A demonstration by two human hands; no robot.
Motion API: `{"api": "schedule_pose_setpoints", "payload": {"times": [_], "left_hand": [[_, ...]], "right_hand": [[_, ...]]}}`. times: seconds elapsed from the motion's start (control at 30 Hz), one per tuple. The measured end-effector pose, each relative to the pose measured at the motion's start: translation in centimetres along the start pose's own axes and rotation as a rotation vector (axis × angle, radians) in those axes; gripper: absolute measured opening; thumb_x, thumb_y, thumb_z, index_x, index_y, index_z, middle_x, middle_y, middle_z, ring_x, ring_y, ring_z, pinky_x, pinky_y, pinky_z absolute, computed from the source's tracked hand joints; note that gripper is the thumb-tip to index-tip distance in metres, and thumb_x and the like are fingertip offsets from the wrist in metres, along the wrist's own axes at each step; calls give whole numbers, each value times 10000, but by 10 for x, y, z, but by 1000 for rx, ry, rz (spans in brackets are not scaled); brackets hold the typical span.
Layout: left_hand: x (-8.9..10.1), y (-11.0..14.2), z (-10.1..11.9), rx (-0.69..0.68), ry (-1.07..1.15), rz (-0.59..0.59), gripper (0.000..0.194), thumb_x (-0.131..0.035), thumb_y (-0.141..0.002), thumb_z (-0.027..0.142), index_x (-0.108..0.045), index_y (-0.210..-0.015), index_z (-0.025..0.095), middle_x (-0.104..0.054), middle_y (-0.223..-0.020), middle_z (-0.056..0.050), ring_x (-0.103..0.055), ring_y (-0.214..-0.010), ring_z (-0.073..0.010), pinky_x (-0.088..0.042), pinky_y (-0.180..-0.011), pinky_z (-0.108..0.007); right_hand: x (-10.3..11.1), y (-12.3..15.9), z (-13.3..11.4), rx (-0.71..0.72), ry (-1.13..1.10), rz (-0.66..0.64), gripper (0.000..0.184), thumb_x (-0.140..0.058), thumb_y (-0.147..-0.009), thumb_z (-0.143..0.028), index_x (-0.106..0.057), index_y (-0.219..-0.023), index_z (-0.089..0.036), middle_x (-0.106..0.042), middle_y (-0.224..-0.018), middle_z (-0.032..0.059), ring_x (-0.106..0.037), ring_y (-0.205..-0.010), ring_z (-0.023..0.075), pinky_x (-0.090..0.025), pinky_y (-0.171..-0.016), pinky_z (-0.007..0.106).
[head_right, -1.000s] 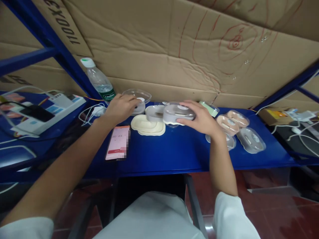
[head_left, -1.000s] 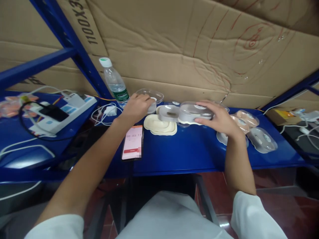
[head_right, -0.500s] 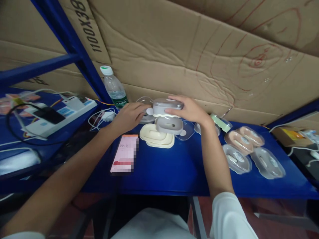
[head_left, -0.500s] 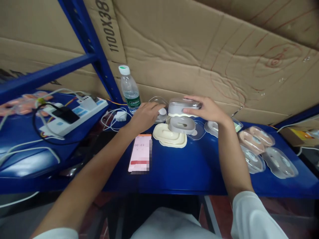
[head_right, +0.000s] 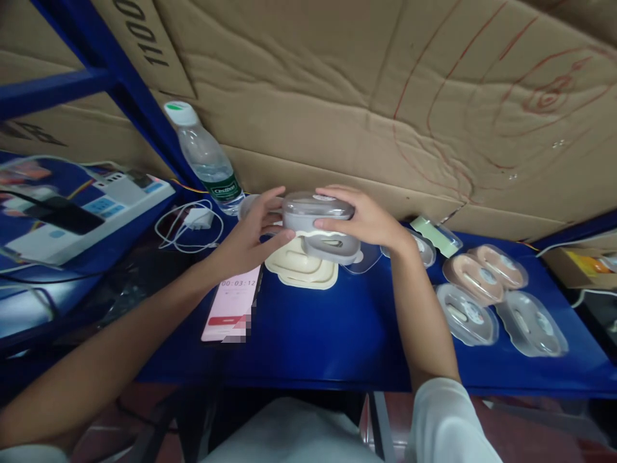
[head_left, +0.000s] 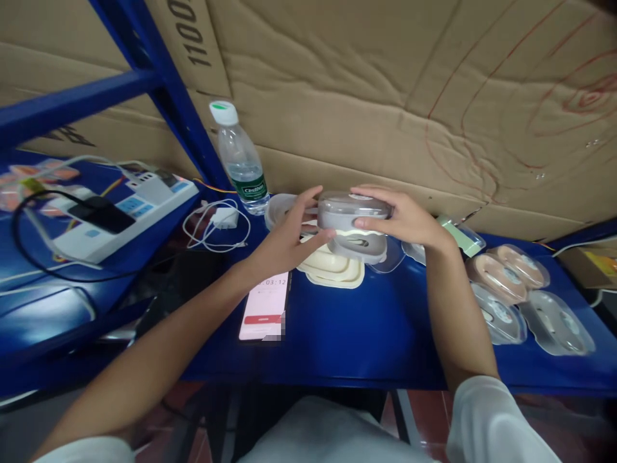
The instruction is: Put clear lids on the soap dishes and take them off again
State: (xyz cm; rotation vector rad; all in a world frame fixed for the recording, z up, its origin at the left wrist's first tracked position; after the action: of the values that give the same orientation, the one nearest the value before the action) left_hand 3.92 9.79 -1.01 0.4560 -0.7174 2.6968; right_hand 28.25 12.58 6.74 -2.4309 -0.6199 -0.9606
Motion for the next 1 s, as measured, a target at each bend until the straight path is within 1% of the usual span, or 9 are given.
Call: {"api": "schedule_pose_setpoints", "payload": {"times": [0.1,0.23,0.47,0.57,0.67,0.77,0.83,0.9,1.0], "left_hand": [[-5,4,-6,21,64,-20,783,-706,-1003,536,-317,-1655,344,-399,-1696,-153,-576,-1453,-356,-582,-1136,-547],[-9,5,-16,20,69,-53,839,-697,-1014,535,-246,-1700,361,-314,-1763,-146,-523,-1508,-376,-516,-1204,-587],[0,6,-15,-39,-129,-98,938,-694,-1005,587,-151,-1736,360,-286,-1794,-125,-374,-1612,-399,-340,-1314,-623],[0,6,-15,-46,-126,-74,1003,-725,-972,618,-123,-1734,370,-308,-1779,-132,-401,-1595,-403,-371,-1296,-626],[-2,5,-17,-37,-3,-6,1044,-717,-954,674,-67,-1723,400,-380,-1732,-135,-485,-1548,-359,-487,-1231,-569],[-3,3,-17,12,98,46,1034,-653,-958,744,-13,-1698,412,-512,-1641,-130,-616,-1434,-304,-593,-1117,-493],[-2,2,-15,28,123,52,1012,-637,-957,759,-23,-1680,404,-610,-1551,-116,-680,-1350,-278,-620,-1067,-462],[1,1,-12,25,117,68,1011,-677,-938,744,-66,-1665,397,-659,-1486,-104,-703,-1312,-272,-617,-1071,-465],[6,1,-12,0,78,120,1004,-777,-888,682,-183,-1641,383,-654,-1466,-107,-683,-1341,-289,-577,-1136,-500]], "right_hand": [[-3,-2,1,27,15,-23,663,-848,-846,-603,-713,-1432,-326,-664,-1517,39,-599,-1436,309,-438,-1271,500],[-3,-3,9,2,-6,-45,656,-851,-840,-607,-717,-1425,-340,-676,-1503,27,-592,-1444,315,-435,-1278,510],[1,-1,10,-70,-29,-36,658,-844,-826,-644,-721,-1408,-364,-671,-1508,5,-619,-1412,312,-464,-1265,491],[-1,-2,7,-71,-26,-26,668,-821,-838,-668,-708,-1423,-365,-664,-1514,10,-623,-1405,307,-467,-1260,478],[-7,-3,2,-62,-24,-18,702,-777,-864,-703,-679,-1460,-345,-633,-1551,34,-610,-1418,316,-470,-1248,499],[-13,-4,-3,-42,-30,-18,725,-745,-875,-736,-662,-1480,-345,-601,-1589,39,-577,-1453,329,-466,-1243,515],[-15,-6,-4,-43,-48,-17,722,-741,-873,-747,-666,-1474,-353,-612,-1580,30,-576,-1454,332,-466,-1243,520],[-13,-7,2,-82,-61,37,724,-713,-884,-766,-667,-1470,-343,-634,-1558,27,-585,-1444,329,-471,-1239,521],[-9,-9,22,-228,-114,202,742,-606,-929,-809,-646,-1488,-323,-662,-1522,33,-619,-1402,319,-534,-1169,500]]}}
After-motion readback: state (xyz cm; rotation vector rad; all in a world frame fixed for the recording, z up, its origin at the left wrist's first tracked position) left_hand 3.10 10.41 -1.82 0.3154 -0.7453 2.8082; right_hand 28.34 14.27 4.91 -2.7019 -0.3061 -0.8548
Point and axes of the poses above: each hand's wrist, its own y-axis away from the middle knuckle, its own x-axis out of the back of the hand, z = x × y, the point moved 3 cm from there along -y, towards the middle knuckle
